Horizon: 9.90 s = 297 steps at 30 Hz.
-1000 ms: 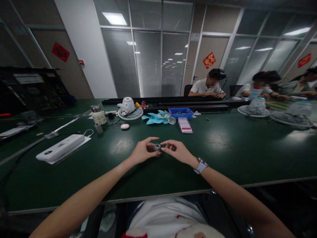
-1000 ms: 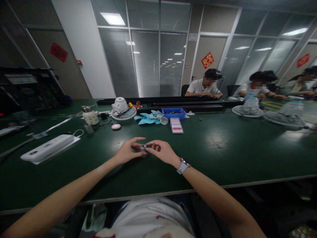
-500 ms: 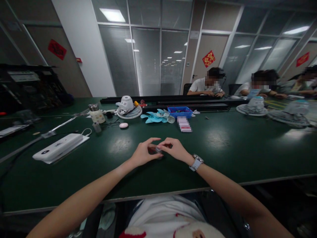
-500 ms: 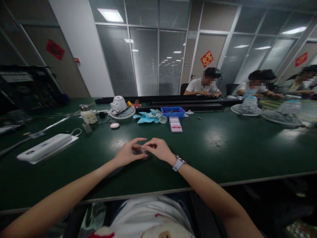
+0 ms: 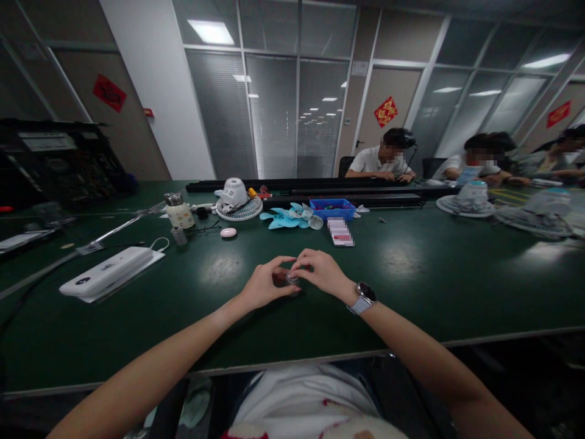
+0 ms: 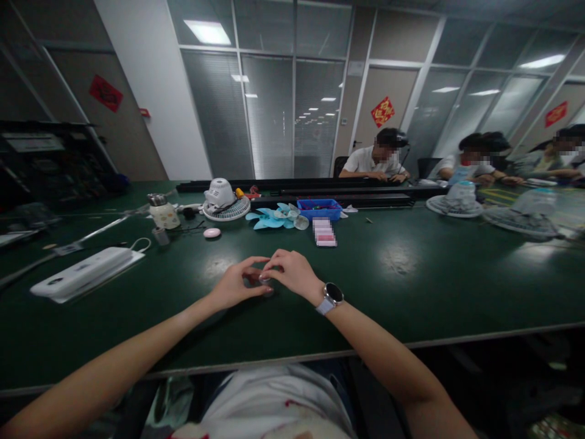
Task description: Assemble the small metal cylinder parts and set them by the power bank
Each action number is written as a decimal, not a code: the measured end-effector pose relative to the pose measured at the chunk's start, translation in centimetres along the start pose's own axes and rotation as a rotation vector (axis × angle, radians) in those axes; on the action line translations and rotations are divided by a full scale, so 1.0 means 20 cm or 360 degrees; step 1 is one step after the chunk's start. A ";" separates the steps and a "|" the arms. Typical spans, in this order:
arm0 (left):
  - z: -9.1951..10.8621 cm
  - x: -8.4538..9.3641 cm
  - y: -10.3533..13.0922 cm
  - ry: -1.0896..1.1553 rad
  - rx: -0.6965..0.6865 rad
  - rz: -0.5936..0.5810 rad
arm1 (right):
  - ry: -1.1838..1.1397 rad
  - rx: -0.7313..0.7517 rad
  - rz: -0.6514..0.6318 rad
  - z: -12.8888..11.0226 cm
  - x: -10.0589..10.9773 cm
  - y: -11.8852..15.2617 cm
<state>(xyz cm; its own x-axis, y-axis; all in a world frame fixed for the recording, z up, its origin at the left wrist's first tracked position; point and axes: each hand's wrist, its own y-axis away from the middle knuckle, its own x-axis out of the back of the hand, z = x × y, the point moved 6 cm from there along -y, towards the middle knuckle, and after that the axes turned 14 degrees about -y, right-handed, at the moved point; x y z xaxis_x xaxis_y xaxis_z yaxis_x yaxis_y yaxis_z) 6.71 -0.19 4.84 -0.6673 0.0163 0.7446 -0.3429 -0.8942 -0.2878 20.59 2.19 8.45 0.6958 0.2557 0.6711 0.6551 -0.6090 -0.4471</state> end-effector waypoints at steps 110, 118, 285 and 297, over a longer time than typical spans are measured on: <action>0.12 -0.18 0.04 -0.1029 -0.0834 -0.0343 | -0.0175 -0.0263 0.0483 0.23 0.13 0.14; 0.12 -0.18 0.03 -0.0994 -0.0839 -0.0283 | -0.0131 -0.0322 0.0457 0.25 0.12 0.14; -0.02 0.03 0.04 -0.0096 0.0062 0.0160 | -0.0422 -0.0190 -0.0266 0.31 -0.04 0.08; -0.02 0.04 0.03 -0.0331 -0.0095 0.0115 | -0.0645 -0.0337 -0.0323 0.33 -0.06 0.09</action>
<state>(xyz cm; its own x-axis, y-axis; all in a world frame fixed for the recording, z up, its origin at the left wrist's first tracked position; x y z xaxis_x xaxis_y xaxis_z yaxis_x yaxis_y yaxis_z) 5.62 -0.61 5.05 -0.5432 -0.1450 0.8270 -0.3416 -0.8616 -0.3755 22.86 5.77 2.93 0.6463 0.6305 0.4299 0.7444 -0.6448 -0.1734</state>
